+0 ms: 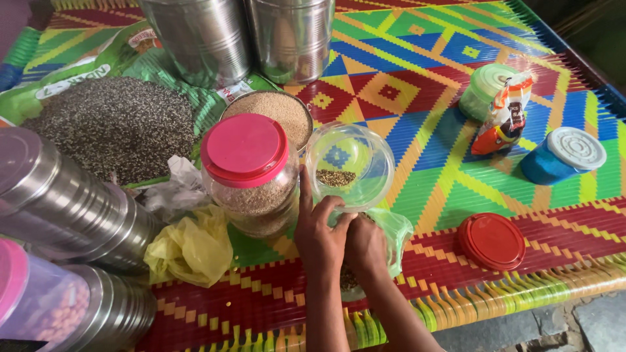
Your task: The person opens a plastic jar and transfers grains from a tied plastic bag into the jar by hand. They repeatedly scoop grains from the bag and pour them into the jar, then place the remaining grains back into the bag.
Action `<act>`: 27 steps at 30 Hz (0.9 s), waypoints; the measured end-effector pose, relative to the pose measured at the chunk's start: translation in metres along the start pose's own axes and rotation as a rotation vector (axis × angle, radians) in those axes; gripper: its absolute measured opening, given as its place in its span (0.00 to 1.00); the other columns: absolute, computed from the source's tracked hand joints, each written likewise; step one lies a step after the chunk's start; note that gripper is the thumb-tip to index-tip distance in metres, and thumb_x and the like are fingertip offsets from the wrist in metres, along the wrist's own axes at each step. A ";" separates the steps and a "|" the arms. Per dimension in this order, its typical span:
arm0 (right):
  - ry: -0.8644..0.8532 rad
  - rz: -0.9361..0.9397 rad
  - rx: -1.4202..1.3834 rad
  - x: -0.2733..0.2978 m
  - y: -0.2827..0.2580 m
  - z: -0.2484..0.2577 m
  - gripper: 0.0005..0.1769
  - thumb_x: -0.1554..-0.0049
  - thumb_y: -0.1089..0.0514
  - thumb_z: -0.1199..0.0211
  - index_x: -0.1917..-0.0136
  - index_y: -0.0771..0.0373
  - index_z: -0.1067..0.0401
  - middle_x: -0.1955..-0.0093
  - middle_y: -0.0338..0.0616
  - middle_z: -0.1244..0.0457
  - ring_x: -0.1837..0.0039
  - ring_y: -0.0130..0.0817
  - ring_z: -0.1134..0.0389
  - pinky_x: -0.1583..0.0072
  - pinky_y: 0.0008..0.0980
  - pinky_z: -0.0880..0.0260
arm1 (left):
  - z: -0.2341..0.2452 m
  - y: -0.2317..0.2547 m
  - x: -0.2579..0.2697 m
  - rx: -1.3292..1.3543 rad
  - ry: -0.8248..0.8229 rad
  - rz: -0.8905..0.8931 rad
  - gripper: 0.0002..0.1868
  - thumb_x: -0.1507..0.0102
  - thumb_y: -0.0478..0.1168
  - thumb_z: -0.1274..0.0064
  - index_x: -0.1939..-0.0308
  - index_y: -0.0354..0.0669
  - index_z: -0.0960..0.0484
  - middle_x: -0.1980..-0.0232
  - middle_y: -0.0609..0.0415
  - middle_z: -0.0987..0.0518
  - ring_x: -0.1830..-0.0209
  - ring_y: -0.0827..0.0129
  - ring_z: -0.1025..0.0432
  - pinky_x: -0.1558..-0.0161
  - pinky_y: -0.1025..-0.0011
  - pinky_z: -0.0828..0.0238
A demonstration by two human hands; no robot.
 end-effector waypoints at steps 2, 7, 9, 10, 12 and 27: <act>0.027 -0.001 -0.067 -0.006 0.006 0.001 0.11 0.43 0.58 0.43 0.55 0.68 0.24 0.58 0.64 0.32 0.52 0.63 0.28 0.51 0.53 0.29 | -0.001 -0.001 0.000 -0.008 -0.015 0.017 0.18 0.54 0.37 0.25 0.67 0.44 0.20 0.19 0.45 0.42 0.25 0.49 0.36 0.42 0.61 0.25; 0.106 -0.002 -0.328 -0.008 0.012 0.009 0.15 0.40 0.55 0.44 0.56 0.71 0.25 0.65 0.64 0.34 0.63 0.58 0.34 0.58 0.48 0.31 | -0.002 0.001 -0.001 -0.013 -0.016 0.032 0.19 0.54 0.36 0.26 0.66 0.44 0.20 0.19 0.45 0.43 0.25 0.48 0.37 0.43 0.61 0.24; 0.075 -0.089 -0.473 -0.007 0.017 0.011 0.18 0.38 0.53 0.45 0.58 0.71 0.26 0.69 0.57 0.35 0.68 0.47 0.36 0.61 0.43 0.33 | -0.003 0.002 -0.001 -0.007 -0.011 0.033 0.18 0.53 0.35 0.26 0.66 0.43 0.21 0.19 0.45 0.43 0.24 0.48 0.37 0.43 0.62 0.23; 0.048 -0.155 -0.559 -0.006 0.020 0.010 0.19 0.37 0.51 0.45 0.59 0.70 0.26 0.70 0.52 0.35 0.69 0.40 0.37 0.64 0.40 0.35 | -0.003 0.003 -0.001 -0.004 -0.012 0.038 0.18 0.53 0.35 0.26 0.66 0.43 0.21 0.19 0.45 0.43 0.24 0.48 0.38 0.44 0.62 0.23; -0.004 -0.330 -0.780 -0.004 0.027 0.006 0.21 0.35 0.48 0.46 0.61 0.67 0.29 0.71 0.44 0.39 0.71 0.31 0.41 0.68 0.34 0.41 | -0.004 0.002 0.000 0.003 -0.016 0.046 0.16 0.51 0.35 0.27 0.66 0.43 0.21 0.19 0.45 0.43 0.23 0.48 0.38 0.45 0.63 0.22; -0.593 -0.745 -2.203 0.011 0.030 -0.018 0.20 0.33 0.48 0.49 0.67 0.50 0.40 0.72 0.26 0.50 0.72 0.19 0.54 0.73 0.22 0.59 | -0.005 0.000 0.001 0.004 -0.026 0.058 0.16 0.51 0.35 0.28 0.65 0.44 0.20 0.19 0.46 0.43 0.25 0.50 0.36 0.50 0.64 0.20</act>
Point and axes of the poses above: each hand's wrist, its own x-axis away from the middle knuckle, its own z-axis out of the back of the hand, y = z × x, the point moved 7 cm from there along -x, towards the middle knuckle
